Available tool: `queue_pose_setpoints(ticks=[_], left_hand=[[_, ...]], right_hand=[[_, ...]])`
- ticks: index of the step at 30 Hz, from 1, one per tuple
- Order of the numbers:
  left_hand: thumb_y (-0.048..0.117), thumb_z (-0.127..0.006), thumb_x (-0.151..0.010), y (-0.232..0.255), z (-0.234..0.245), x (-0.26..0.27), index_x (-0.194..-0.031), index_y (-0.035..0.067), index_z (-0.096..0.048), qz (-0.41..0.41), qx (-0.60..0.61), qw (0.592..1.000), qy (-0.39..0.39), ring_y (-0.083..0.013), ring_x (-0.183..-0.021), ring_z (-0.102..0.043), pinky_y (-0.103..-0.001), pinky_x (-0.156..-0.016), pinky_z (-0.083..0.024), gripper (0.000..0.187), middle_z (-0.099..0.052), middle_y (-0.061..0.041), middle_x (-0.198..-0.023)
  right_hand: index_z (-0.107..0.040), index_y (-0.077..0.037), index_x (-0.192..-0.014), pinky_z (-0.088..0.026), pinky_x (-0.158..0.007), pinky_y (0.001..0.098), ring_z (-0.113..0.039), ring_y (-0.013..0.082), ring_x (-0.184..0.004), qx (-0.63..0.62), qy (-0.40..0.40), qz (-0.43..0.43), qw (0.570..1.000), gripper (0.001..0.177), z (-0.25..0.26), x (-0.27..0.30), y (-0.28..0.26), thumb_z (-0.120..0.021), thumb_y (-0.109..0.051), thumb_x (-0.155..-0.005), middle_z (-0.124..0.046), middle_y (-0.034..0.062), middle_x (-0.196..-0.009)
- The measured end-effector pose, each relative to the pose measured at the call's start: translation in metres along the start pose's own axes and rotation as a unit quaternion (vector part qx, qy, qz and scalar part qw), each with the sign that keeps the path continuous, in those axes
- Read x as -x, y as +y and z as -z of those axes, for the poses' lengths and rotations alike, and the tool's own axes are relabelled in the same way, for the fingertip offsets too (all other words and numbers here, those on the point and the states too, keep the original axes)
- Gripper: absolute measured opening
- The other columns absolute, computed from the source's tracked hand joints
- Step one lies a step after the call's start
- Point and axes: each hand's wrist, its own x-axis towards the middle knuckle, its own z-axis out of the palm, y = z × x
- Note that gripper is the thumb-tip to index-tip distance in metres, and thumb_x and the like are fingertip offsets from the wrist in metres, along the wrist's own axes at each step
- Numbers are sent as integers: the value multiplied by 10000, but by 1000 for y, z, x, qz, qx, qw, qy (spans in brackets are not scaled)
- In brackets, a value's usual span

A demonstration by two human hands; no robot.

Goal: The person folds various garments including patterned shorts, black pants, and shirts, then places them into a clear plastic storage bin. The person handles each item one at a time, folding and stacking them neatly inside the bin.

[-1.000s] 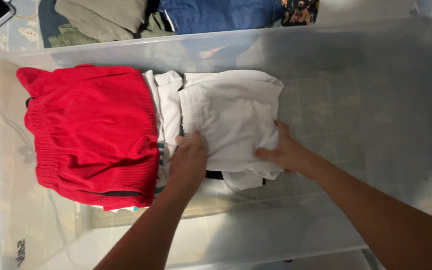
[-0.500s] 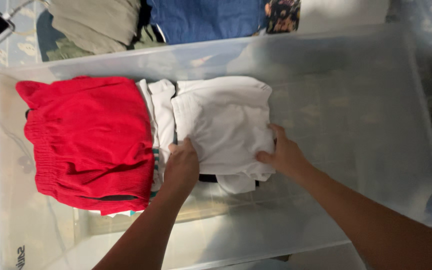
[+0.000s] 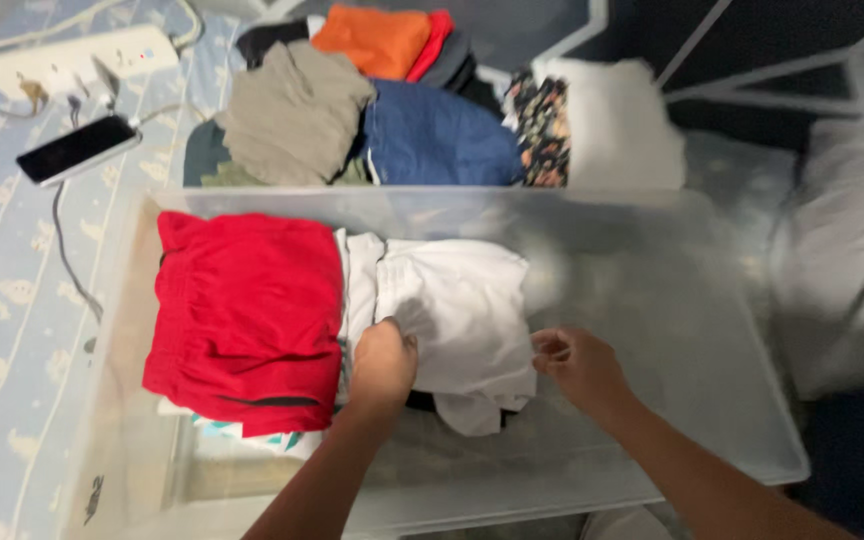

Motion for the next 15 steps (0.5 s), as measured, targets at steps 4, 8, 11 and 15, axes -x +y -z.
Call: queue_pose_setpoints(ticks=[4,8,11,15], left_hand=[[241,-660,-910,34,23,1,-950,-57,-695,-92,33,994,41,-494,-996,-654,-534,-889,-525,303,-682,-330,-963],[254,-668,-906,50,22,4,-888,-66,-719,-115,35,992,47,-490,-986,-659,-531,-897,-522,324,-674,-343,-943],[256,-675,-889,70,22,0,-863,-59,-733,-111,47,991,64,-485,-979,-664,-524,-908,-523,321,-674,-342,-932],[229,-649,-900,103,8,-25,-863,-80,-731,-151,36,984,82,-476,-980,-674,-528,-915,-523,322,-671,-351,-938]], right_hand=[[-764,-167,-1158,-605,-806,343,-759,169,-906,-41,6,-44,998,311,29,23,-21,-721,-265,-866,-797,36,-994],[-771,-164,-1134,-587,-790,340,-769,165,-857,-73,0,-26,997,291,47,34,-19,-714,-274,-871,-824,27,-917],[-788,-172,-1115,-589,-814,317,-792,143,-832,-60,8,2,998,284,66,23,-14,-717,-286,-864,-837,6,-892],[-788,-189,-1134,-590,-813,303,-791,133,-829,-35,26,-5,999,289,102,-16,16,-703,-260,-867,-834,8,-879]])
